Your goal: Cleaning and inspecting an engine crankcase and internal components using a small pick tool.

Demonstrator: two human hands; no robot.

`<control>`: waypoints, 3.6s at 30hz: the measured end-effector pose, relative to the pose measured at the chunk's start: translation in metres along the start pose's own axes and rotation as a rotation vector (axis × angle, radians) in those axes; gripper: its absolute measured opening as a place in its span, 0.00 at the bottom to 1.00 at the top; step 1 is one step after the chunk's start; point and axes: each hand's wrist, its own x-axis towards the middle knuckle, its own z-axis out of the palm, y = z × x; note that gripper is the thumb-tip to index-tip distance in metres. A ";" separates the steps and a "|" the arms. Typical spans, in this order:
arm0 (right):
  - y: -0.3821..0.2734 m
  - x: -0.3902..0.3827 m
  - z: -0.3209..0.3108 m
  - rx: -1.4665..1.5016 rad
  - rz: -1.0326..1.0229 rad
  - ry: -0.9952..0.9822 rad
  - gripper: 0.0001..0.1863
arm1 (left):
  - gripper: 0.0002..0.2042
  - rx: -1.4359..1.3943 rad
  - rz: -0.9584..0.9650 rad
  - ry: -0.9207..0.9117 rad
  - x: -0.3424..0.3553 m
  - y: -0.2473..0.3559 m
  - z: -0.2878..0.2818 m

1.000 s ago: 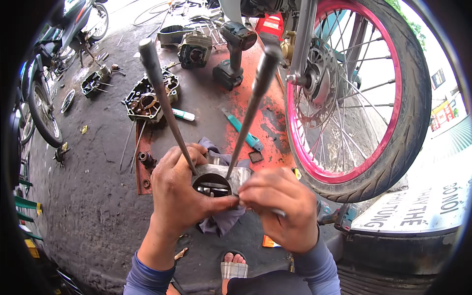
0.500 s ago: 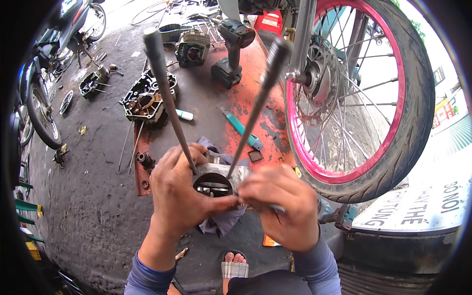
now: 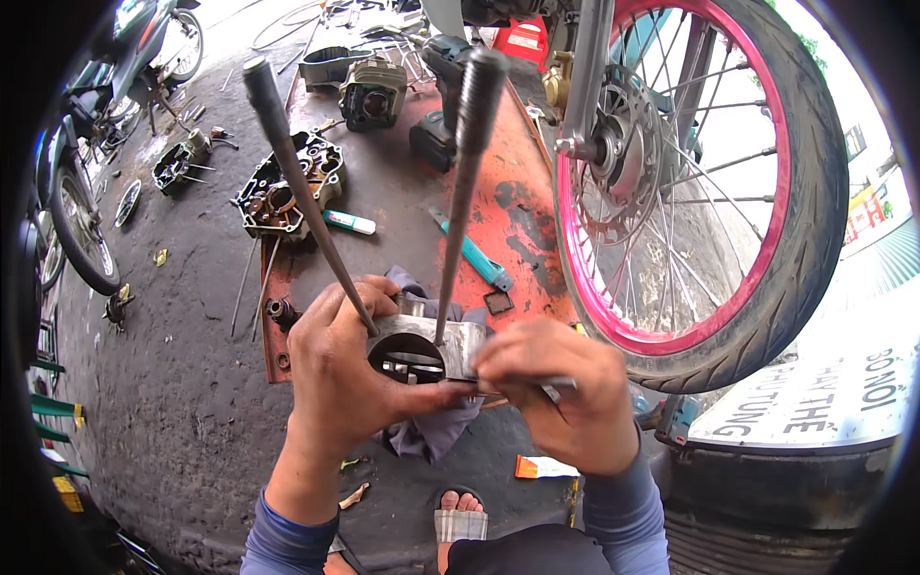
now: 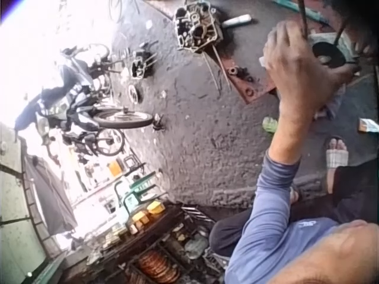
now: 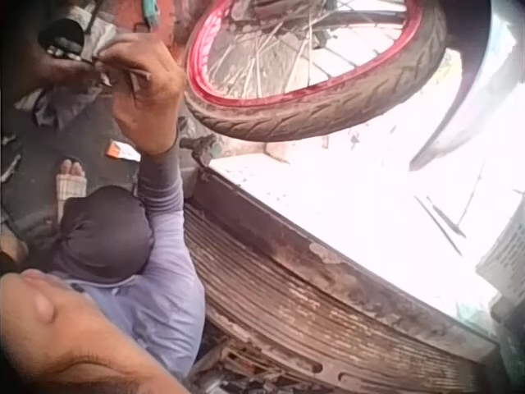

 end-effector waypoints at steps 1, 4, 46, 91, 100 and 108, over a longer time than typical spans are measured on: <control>0.000 0.005 0.004 0.029 0.020 0.028 0.09 | 0.37 -0.003 0.001 -0.003 0.000 0.000 0.000; 0.003 0.014 0.010 0.014 -0.008 0.046 0.10 | 0.39 -0.028 0.032 0.029 0.001 -0.005 0.002; 0.012 0.008 0.010 -0.118 -0.023 0.067 0.09 | 0.36 0.011 -0.020 -0.005 0.012 0.004 0.009; 0.002 -0.018 0.017 -0.192 0.119 0.278 0.08 | 0.30 0.059 -0.030 -0.025 0.003 0.026 0.015; -0.005 -0.036 0.016 0.188 0.139 0.352 0.05 | 0.37 0.023 0.005 -0.092 0.018 -0.007 0.005; -0.009 -0.006 0.049 0.648 0.220 0.154 0.05 | 0.49 -0.222 0.438 -0.580 0.065 -0.067 -0.025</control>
